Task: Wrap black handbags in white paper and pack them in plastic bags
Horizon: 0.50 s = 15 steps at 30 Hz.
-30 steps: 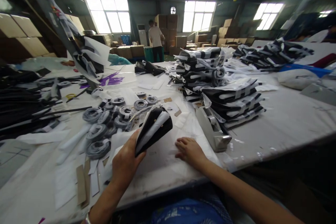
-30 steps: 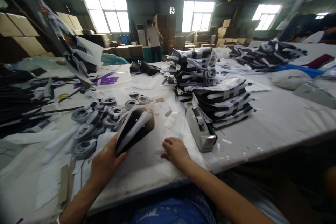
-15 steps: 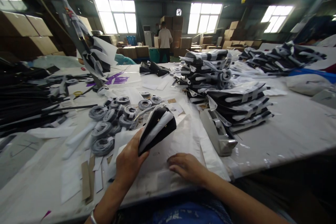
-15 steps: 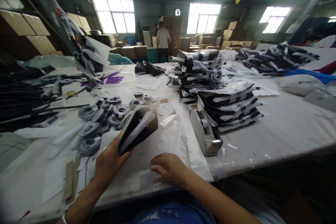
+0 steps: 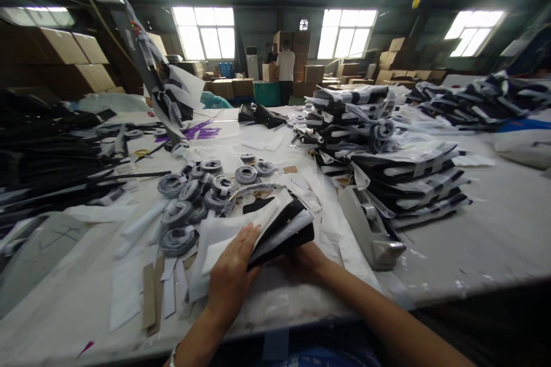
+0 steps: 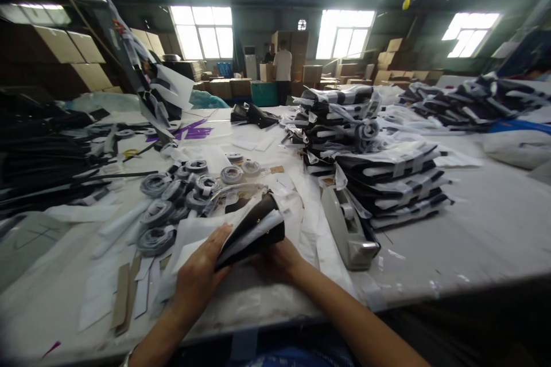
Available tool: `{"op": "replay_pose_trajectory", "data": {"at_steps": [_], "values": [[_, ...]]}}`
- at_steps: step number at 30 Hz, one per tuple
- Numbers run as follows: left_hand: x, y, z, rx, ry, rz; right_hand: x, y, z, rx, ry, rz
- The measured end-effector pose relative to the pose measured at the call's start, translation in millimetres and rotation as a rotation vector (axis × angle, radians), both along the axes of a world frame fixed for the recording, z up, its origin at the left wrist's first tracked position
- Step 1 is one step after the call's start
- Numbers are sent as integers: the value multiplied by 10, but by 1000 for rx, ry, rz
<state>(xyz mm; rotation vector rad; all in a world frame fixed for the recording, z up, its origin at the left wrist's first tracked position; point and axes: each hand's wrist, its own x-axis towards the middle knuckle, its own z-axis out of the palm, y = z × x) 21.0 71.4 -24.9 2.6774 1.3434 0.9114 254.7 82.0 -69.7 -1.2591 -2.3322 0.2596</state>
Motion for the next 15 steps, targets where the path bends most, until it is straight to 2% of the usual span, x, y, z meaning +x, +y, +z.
{"op": "replay_pose_trajectory", "data": {"at_steps": [4, 8, 11, 13, 15], "values": [[-13, 4, 3, -11, 1, 15, 175, -124, 6, -18, 27, -83], [-57, 35, 65, -25, -41, 59, 524, -257, -15, -47, 18, -214], [-73, 57, 114, -32, -72, 107, 715, -336, -14, -61, -32, -256], [-69, 63, 127, -33, -80, 120, 678, -376, 1, -57, -47, -261], [-55, 60, 116, -30, -74, 119, 501, -390, 17, -49, -41, -230]]}}
